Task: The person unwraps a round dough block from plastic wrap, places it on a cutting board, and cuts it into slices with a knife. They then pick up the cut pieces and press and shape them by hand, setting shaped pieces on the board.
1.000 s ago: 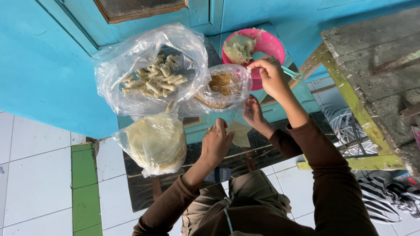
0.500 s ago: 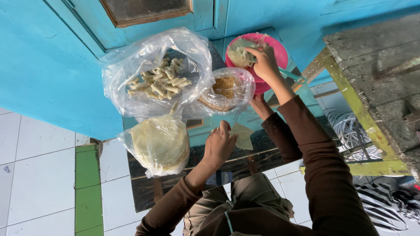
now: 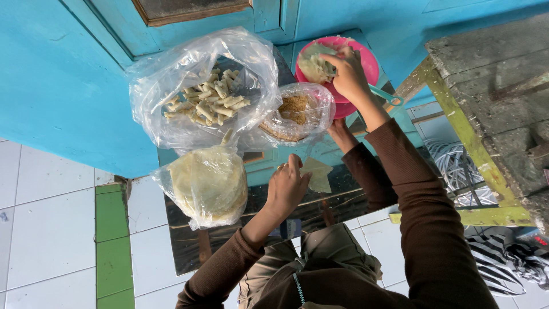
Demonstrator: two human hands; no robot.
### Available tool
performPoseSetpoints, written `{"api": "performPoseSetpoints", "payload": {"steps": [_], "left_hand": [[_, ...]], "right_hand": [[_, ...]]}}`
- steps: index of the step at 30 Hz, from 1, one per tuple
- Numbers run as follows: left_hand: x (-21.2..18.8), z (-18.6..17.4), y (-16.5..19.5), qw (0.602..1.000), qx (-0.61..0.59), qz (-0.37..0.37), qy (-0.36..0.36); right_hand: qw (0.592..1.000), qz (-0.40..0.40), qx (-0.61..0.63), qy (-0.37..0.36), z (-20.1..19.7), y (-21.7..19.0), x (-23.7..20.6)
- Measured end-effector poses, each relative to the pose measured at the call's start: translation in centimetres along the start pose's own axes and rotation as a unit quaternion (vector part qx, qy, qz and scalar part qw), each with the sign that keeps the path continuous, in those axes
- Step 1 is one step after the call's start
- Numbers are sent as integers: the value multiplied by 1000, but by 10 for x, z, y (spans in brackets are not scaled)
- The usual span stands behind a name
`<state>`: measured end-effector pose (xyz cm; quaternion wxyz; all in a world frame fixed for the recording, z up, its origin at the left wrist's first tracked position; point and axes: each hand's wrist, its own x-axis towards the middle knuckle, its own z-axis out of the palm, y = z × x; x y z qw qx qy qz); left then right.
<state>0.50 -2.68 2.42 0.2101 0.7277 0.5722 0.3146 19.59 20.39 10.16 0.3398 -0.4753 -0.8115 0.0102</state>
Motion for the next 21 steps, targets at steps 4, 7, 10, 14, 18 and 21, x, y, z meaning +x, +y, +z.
{"api": "performPoseSetpoints", "payload": {"steps": [4,7,10,14,18,21], "left_hand": [[1,-1,1,1000,-5,-9,-14],[1,-2,2,1000,0,-14,-23],[0,-2,2,1000,0,-8,-15],[0,-2,2,1000,-7,-1,-8],[0,-2,2,1000,-12,-9,-18],[-1,-3,1,1000,-11,9,-3]], "right_hand": [[999,4,50,-13,3,1,-2],[989,16,147,-10,1,4,-1],[966,118,223,-60,-3,6,-1],[976,101,191,-37,-4,7,-4],[994,3,107,25,1,8,-5],[945,77,316,-39,-4,4,-9]]}}
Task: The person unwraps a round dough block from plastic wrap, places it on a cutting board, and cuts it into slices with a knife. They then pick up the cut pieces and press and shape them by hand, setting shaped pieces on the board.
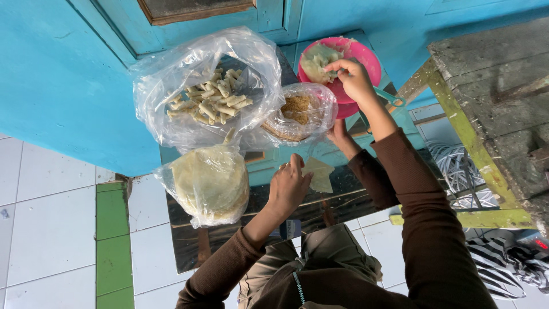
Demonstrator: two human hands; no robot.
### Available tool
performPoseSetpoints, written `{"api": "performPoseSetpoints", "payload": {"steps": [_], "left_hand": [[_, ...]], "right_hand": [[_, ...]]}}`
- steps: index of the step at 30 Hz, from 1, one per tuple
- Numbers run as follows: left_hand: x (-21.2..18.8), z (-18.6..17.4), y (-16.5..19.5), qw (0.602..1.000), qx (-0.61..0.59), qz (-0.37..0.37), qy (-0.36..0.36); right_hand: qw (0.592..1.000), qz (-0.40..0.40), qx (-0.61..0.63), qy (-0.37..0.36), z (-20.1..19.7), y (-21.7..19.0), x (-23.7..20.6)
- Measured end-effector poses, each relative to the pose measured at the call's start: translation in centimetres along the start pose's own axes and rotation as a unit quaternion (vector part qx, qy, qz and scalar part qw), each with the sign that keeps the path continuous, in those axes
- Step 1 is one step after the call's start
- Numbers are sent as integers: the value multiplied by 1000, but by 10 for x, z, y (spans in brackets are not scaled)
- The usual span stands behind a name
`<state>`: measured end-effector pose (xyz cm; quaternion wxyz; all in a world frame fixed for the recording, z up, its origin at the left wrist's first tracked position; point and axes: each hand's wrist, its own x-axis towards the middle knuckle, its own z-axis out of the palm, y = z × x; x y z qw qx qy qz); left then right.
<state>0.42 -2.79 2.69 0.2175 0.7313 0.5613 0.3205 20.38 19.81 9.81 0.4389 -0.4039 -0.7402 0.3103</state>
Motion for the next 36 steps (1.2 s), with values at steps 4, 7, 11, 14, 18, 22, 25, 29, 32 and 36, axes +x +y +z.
{"api": "performPoseSetpoints", "payload": {"steps": [4,7,11,14,18,22,25,29,32,36], "left_hand": [[-2,2,1,999,-32,-18,34],[-2,4,1,998,-35,-36,39],[-2,6,-1,999,-11,-31,38],[0,6,-2,999,-12,-28,42],[0,5,-3,999,-10,-33,29],[0,7,-4,999,-10,-41,31],[0,10,-6,999,-10,-32,42],[1,11,-8,998,-10,-31,53],[3,12,-7,998,-3,-43,41],[3,11,-7,999,-7,-34,41]], "right_hand": [[955,174,225,-87,-6,-10,-56],[965,163,106,-174,8,-20,-117],[980,-12,-61,-187,31,-20,-169],[977,-51,-117,-173,38,-18,-175],[936,-79,-292,-180,36,-28,-184],[841,-242,-457,-157,33,-40,-194],[768,-333,-523,-161,29,-41,-191],[790,-283,-505,-203,22,-40,-180],[871,-181,-422,-176,23,-45,-182],[916,-138,-350,-141,39,-55,-189]]}}
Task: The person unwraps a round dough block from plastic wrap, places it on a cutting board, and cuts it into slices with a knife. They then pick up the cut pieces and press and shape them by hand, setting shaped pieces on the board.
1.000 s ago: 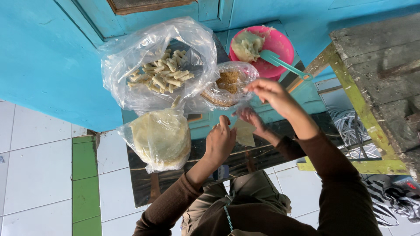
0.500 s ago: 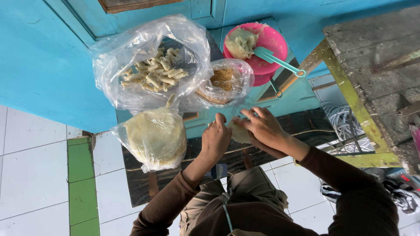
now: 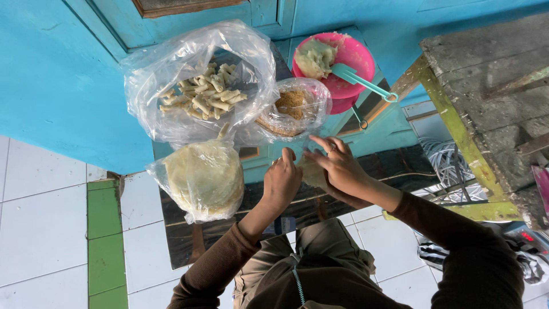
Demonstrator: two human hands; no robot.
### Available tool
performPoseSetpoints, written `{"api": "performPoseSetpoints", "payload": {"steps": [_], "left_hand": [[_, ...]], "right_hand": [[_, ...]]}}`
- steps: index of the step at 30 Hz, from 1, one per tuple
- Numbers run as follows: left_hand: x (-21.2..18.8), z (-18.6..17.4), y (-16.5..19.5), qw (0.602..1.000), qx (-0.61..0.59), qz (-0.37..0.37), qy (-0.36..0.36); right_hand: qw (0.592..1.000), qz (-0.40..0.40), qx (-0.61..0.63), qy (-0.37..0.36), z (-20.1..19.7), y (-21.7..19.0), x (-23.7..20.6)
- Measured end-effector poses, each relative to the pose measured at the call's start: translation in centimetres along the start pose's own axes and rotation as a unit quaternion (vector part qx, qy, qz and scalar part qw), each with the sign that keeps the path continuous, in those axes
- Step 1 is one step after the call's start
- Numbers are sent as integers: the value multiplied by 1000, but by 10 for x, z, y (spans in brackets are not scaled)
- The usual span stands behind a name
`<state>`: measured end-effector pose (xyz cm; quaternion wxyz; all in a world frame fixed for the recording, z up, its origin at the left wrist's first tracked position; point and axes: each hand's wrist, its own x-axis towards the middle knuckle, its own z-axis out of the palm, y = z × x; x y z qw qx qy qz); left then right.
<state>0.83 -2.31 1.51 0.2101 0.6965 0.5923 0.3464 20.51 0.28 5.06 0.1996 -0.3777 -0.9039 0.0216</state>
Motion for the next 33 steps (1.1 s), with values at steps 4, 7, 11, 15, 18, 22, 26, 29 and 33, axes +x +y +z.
{"api": "performPoseSetpoints", "payload": {"steps": [4,7,11,15,18,22,26,29,33], "left_hand": [[-1,-1,1,1000,6,6,9],[-2,-2,2,1000,0,2,-3],[-2,-4,4,1000,7,2,-13],[-2,-5,5,1000,3,-5,-8],[-3,-6,4,1000,-4,-4,-7],[-2,-5,3,1000,-2,-9,-15],[-1,-4,2,1000,1,12,7],[-2,-4,0,1000,3,8,-1],[-1,-3,-1,1000,4,13,-8]], "right_hand": [[998,-52,-30,-38,-2,-8,-5],[988,-80,-116,-67,-4,-4,-8],[989,-39,-128,-62,-2,6,-4],[990,-45,-105,-80,2,6,-6],[989,-58,-126,-57,-1,6,-10],[988,-23,-138,-62,-5,9,-5],[987,-37,-149,-52,-9,12,5],[989,-58,-135,-33,-18,16,3],[992,-28,-115,48,-31,45,17]]}}
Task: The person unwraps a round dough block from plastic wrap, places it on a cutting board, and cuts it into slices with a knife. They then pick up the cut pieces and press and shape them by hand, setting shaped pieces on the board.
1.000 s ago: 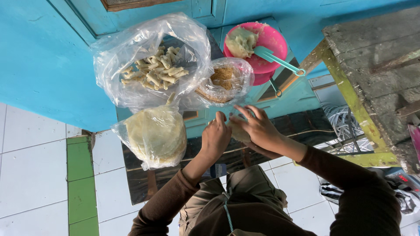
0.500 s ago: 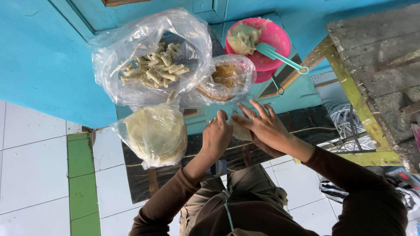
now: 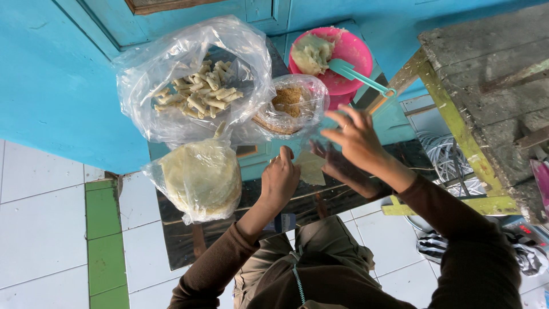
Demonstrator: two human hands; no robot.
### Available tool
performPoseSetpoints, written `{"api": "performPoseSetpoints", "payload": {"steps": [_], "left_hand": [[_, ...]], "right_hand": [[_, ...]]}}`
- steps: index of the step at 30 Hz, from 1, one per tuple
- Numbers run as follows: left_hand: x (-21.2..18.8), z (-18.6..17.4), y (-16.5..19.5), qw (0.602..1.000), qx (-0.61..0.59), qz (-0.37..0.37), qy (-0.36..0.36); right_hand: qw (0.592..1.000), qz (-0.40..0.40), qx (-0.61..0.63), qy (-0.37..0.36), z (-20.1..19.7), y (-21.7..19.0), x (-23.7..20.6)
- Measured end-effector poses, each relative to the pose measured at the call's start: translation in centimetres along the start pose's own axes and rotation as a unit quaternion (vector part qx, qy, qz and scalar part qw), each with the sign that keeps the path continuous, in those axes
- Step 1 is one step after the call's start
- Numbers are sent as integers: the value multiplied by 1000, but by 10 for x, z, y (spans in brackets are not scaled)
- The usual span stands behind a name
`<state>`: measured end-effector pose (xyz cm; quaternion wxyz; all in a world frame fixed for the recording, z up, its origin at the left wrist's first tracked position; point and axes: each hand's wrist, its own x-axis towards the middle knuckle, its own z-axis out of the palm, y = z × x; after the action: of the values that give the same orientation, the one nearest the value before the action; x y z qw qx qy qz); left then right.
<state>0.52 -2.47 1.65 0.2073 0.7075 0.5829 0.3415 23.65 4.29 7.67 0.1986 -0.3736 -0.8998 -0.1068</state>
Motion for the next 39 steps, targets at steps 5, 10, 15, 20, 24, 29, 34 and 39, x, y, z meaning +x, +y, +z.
{"api": "performPoseSetpoints", "payload": {"steps": [5,10,15,20,24,29,34,39], "left_hand": [[1,-2,0,1000,-4,1,-1],[3,-2,-1,1000,0,-2,-2],[2,3,-3,1000,10,-12,-9],[0,4,-2,1000,6,-3,0],[1,2,-1,1000,6,-5,-2],[1,0,0,1000,4,-19,-18],[1,-1,0,1000,5,-8,-18],[1,-2,0,999,12,-14,-32]], "right_hand": [[989,113,-25,88,15,64,65],[991,97,-77,54,40,78,115],[993,59,-89,48,44,75,117],[995,71,-31,59,35,77,112],[985,138,56,81,33,83,114],[970,180,141,84,40,90,112],[963,189,169,89,44,89,112],[963,164,164,140,26,73,101]]}}
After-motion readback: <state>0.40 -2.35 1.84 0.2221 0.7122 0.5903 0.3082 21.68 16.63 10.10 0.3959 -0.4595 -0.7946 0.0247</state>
